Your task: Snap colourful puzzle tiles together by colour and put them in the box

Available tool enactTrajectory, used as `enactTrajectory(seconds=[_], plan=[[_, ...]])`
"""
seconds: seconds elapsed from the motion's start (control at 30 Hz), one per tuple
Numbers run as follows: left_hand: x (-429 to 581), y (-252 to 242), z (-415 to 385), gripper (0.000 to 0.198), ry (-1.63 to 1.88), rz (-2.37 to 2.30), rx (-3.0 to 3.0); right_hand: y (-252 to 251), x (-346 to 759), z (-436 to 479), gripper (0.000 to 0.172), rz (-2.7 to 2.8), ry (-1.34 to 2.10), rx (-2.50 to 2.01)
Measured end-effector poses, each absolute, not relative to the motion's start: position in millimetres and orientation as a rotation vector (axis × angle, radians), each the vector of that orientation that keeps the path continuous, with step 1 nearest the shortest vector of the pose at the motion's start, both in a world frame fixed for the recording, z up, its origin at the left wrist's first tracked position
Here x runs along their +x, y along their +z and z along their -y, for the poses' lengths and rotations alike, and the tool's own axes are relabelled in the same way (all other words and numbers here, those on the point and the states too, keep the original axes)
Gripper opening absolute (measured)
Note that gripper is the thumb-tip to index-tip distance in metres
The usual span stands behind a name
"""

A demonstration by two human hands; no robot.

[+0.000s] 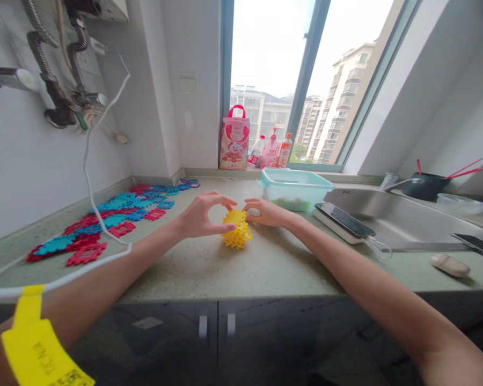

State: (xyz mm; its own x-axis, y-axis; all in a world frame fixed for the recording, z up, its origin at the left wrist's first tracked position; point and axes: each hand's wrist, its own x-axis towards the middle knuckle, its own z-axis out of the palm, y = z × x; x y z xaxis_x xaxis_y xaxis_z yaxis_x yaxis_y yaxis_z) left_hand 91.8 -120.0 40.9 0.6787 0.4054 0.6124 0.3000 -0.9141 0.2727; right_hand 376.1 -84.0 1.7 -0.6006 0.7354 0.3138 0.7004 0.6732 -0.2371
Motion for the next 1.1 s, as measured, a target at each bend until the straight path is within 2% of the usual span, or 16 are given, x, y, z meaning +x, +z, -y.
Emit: enactTrajectory(seconds=[0.2,0.33,0.53,0.63,0.87,1.1], plan=[[91.6,35.9,117.2,0.060,0.960,-0.612,2.761,2.9,388.7,83.0,0.018,2.414,0.297,-1.193],[92.4,36.4,117.7,0.064,0.907,-0.612,2.753,8.1,388.3,84.1,0.022,2.286,0.269,-1.188],[80.0,31.2,98.1,0.053,1.078,-0.733,2.572,33.6,369.7,114.9,0.037,2.086,0.261,-0.882],[69.2,19.9,76.2,0.059,1.125,-0.914,2.505,39.5,358.5,132.2,0.041,2.155,0.284,-0.730],[63.8,2.3,54.4,0.054,0.802,-1.178,2.519,40.3,349.9,146.1,0.046,2.327,0.220,-0.716],[66.0,-1.6,52.1,0.056,0.716,-1.161,2.517,45.2,351.6,150.7,0.051,2.378,0.171,-0.724]])
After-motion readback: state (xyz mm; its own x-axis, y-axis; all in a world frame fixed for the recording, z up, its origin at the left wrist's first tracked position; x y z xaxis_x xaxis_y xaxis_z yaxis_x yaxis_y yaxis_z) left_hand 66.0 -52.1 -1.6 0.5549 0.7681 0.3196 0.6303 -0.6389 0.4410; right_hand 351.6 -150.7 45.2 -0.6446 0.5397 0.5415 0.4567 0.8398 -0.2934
